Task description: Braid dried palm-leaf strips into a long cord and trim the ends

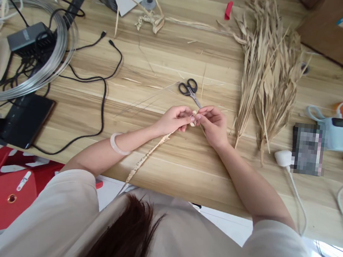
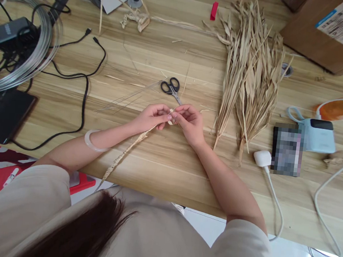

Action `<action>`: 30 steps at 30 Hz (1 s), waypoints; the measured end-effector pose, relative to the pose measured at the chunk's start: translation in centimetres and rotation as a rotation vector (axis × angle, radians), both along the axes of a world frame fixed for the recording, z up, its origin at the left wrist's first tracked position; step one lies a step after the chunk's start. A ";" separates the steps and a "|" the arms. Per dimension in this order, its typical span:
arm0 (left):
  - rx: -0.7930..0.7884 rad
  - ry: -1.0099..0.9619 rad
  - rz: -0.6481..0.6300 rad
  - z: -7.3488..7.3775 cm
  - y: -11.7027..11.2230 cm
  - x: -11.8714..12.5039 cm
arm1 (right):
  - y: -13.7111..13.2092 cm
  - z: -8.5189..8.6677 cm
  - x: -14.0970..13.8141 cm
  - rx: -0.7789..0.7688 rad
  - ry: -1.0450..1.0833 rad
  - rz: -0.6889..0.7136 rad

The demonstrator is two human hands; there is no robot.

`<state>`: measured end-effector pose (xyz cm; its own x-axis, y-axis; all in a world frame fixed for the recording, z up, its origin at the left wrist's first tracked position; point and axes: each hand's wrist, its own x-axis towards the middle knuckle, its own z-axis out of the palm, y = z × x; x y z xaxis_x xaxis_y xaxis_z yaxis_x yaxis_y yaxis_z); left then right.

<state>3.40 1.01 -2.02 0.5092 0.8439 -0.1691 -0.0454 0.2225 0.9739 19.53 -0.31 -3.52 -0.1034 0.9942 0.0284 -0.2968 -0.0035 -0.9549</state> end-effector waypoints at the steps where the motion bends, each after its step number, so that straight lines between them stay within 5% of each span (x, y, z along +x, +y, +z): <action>1: 0.003 -0.001 -0.002 -0.1 0.0 0.0 | 0.0 0.0 0.0 0.002 -0.006 -0.001; 30: 0.077 0.101 -0.019 0.2 -0.4 0.0 | -0.3 0.5 -0.1 0.062 -0.173 0.026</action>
<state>3.39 0.58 -1.79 0.5089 0.8467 -0.1552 0.0578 0.1463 0.9875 19.46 -0.57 -3.03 -0.1380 0.9880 0.0688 -0.1283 0.0510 -0.9904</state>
